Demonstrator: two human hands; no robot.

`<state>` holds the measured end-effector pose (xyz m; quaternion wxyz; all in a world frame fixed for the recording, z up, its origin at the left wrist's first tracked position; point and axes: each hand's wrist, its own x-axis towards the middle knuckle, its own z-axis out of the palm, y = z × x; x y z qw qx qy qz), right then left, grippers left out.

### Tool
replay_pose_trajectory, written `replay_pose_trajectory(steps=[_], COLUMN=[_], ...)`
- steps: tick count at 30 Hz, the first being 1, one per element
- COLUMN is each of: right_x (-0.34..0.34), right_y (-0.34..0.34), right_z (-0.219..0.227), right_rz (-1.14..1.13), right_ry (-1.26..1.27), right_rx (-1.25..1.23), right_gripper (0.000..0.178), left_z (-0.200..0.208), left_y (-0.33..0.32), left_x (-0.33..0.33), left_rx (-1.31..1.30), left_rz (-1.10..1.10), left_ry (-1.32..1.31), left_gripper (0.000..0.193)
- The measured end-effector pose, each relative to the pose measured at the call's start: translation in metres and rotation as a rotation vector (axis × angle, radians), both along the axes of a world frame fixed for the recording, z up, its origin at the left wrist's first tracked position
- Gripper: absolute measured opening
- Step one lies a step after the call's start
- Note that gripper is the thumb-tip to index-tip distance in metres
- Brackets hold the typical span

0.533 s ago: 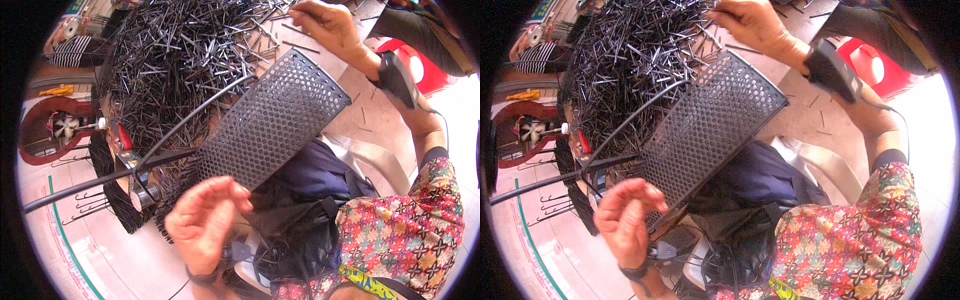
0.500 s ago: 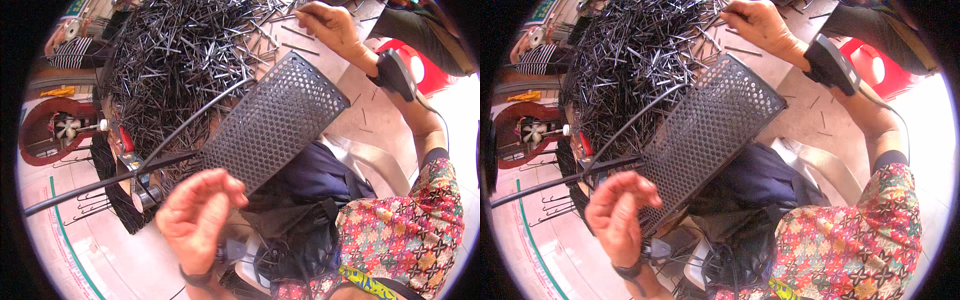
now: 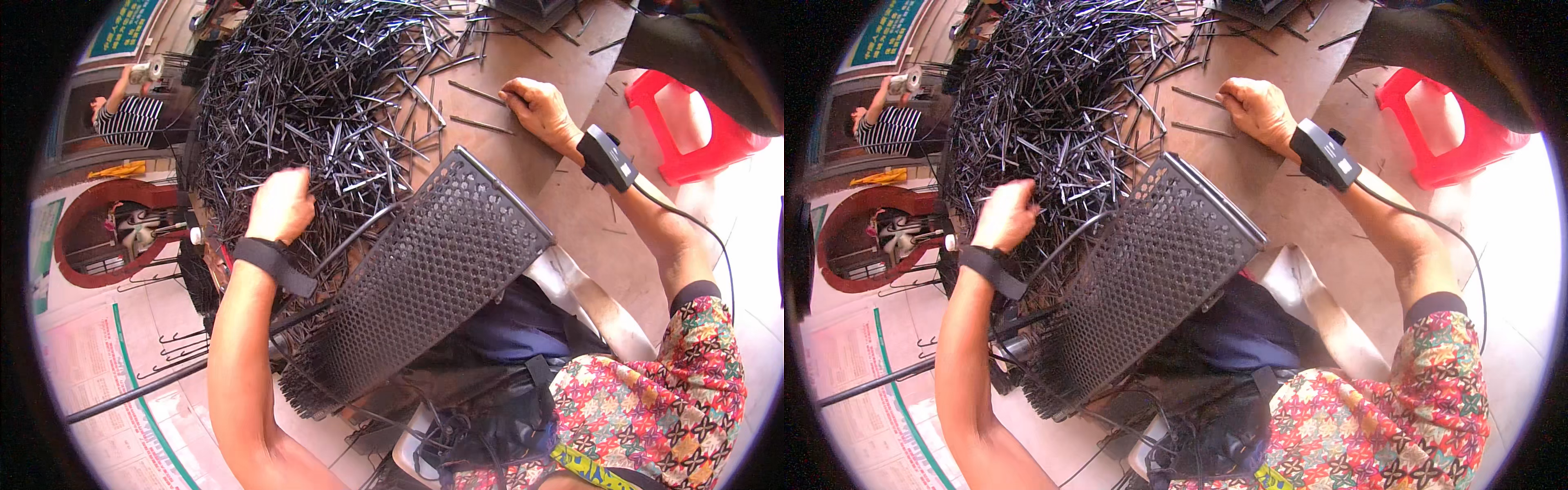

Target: The person inserts black plastic hanger hooks into the holes of a perforated plastic hanger base. They gather hooks from a pile, align them, and push them through the base one by one.

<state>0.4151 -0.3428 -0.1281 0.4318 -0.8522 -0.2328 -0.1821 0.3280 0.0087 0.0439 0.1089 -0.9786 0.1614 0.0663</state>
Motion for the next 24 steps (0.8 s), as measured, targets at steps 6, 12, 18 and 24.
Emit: replay_pose_trajectory(steps=[6, 12, 18, 24], right_x=[-0.006, -0.004, -0.002, 0.002], right_y=[-0.003, -0.003, -0.006, -0.012], right_z=[0.002, 0.01, 0.013, 0.015], right_rz=[-0.021, -0.025, -0.013, 0.015], right_ry=[0.007, -0.015, 0.018, 0.064], right_rx=[0.027, 0.002, -0.019, -0.006], right_gripper=[0.011, 0.009, 0.01, 0.012], left_z=[-0.034, -0.036, -0.021, -0.015], left_y=[0.002, -0.03, -0.049, -0.065], left_x=[0.017, 0.034, 0.042, 0.036], left_rx=[-0.42, -0.914, -1.14, -1.206], left_rz=[1.041, 1.173, 1.206, 0.936], left_ry=[0.608, 0.451, 0.486, 0.511], left_gripper=[0.034, 0.029, 0.017, 0.054])
